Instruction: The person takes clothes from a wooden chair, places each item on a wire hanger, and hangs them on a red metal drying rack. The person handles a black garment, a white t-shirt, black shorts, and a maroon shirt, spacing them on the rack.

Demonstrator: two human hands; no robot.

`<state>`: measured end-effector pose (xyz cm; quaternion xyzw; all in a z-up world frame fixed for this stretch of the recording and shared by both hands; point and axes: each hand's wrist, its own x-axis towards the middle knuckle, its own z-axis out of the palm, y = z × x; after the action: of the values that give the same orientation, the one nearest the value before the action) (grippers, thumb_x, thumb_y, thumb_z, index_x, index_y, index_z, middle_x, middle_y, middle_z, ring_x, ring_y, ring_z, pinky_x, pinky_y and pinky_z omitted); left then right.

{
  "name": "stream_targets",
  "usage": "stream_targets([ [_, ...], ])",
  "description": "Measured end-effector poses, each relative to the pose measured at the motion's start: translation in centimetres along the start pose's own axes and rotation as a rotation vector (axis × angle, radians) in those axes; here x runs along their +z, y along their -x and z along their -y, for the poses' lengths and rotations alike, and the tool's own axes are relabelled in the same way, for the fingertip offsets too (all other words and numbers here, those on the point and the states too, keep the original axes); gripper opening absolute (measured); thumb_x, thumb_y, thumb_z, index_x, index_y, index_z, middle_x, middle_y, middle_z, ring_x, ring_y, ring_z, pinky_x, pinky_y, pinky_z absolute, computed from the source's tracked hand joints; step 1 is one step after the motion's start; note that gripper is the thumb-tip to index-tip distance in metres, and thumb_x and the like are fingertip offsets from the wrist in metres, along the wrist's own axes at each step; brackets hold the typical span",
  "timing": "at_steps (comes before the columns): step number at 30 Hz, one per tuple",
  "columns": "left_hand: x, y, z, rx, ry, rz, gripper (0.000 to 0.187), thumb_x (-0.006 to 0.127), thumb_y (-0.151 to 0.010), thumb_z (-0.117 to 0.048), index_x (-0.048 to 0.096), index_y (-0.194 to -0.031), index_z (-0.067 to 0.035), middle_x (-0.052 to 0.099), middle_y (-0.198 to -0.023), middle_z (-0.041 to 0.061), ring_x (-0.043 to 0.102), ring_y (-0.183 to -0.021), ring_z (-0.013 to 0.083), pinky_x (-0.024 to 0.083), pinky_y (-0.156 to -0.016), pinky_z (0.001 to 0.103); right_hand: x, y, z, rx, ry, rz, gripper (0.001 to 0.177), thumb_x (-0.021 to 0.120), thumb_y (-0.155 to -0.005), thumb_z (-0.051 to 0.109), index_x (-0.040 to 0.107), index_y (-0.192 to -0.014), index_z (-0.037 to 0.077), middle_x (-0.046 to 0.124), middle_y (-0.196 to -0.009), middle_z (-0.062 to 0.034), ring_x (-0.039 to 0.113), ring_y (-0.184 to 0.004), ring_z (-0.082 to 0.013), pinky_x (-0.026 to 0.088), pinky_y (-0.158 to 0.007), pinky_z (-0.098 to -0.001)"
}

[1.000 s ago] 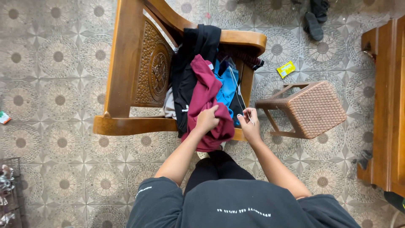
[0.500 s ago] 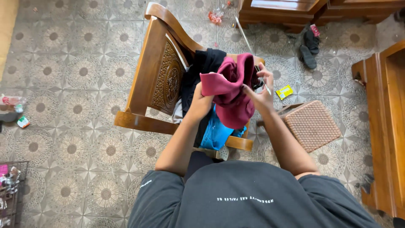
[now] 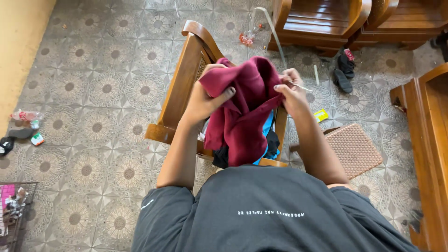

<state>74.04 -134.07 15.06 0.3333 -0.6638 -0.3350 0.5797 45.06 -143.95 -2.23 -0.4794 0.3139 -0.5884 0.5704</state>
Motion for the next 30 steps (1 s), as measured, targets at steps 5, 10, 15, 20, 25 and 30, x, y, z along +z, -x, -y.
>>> stream_targets([
  [5, -3.3, 1.2, 2.6, -0.110, -0.583, -0.300, 0.035, 0.083, -0.085, -0.024, 0.062, -0.113, -0.018, 0.060, -0.113, 0.005, 0.064, -0.107, 0.0346, 0.051, -0.091, 0.051, 2.6, 2.7, 8.4, -0.261, 0.388, -0.164, 0.036, 0.073, -0.085, -0.004, 0.043, -0.097, 0.013, 0.066, -0.097, -0.0149, 0.061, -0.081, -0.0153, 0.049, -0.070, -0.0253],
  [10, -4.5, 1.1, 1.9, 0.003, -0.453, -0.250, 0.032, 0.080, -0.086, -0.021, 0.057, -0.102, -0.007, 0.058, -0.134, 0.016, 0.057, -0.122, 0.0490, 0.038, -0.107, 0.064, 3.1, 3.7, 10.5, -0.449, 0.462, -0.217, 0.040, 0.073, -0.089, -0.004, 0.038, -0.098, 0.012, 0.068, -0.096, -0.0159, 0.061, -0.078, -0.0157, 0.048, -0.068, -0.0255],
  [15, -5.0, 0.3, 3.0, -0.076, -0.338, -0.108, 0.026, 0.078, -0.084, -0.021, 0.069, -0.109, -0.021, 0.072, -0.085, 0.009, 0.073, -0.085, 0.0302, 0.052, -0.082, 0.040, 4.5, 5.3, 13.4, -0.342, 0.496, -0.161, 0.038, 0.074, -0.089, -0.001, 0.042, -0.105, 0.011, 0.069, -0.095, -0.0140, 0.067, -0.076, -0.0152, 0.053, -0.071, -0.0250],
  [20, -2.9, -1.6, 2.7, -0.033, -0.188, -0.127, 0.018, 0.082, -0.082, -0.019, 0.069, -0.094, -0.014, 0.067, -0.075, 0.010, 0.062, -0.073, 0.0158, 0.053, -0.074, 0.037, 6.0, 6.7, 13.5, -0.275, 0.494, -0.239, 0.035, 0.044, -0.110, 0.043, 0.048, -0.106, 0.008, 0.046, -0.070, -0.0039, 0.043, -0.060, -0.0086, 0.033, -0.058, -0.0210],
  [25, -1.8, -3.2, 5.4, -0.064, -0.110, -0.104, 0.021, 0.084, -0.081, -0.019, 0.070, -0.096, -0.017, 0.072, -0.082, 0.005, 0.069, -0.080, 0.0167, 0.054, -0.081, 0.034, 6.1, 9.1, 14.9, -0.329, 0.385, -0.314, 0.052, 0.031, -0.113, 0.054, 0.040, -0.083, 0.012, 0.022, -0.056, 0.0024, 0.019, -0.049, -0.0057, 0.016, -0.047, -0.0206],
  [30, -1.1, -4.4, 2.9, -0.092, -0.314, -0.056, 0.021, 0.074, -0.080, -0.022, 0.062, -0.097, -0.017, 0.071, -0.091, -0.003, 0.067, -0.084, 0.0148, 0.050, -0.082, 0.029, 10.2, 12.9, 19.8, -0.482, -0.120, 0.032, 0.037, 0.033, -0.111, 0.049, 0.028, -0.087, 0.021, 0.010, -0.055, 0.0044, 0.007, -0.047, -0.0080, 0.010, -0.046, -0.0257],
])
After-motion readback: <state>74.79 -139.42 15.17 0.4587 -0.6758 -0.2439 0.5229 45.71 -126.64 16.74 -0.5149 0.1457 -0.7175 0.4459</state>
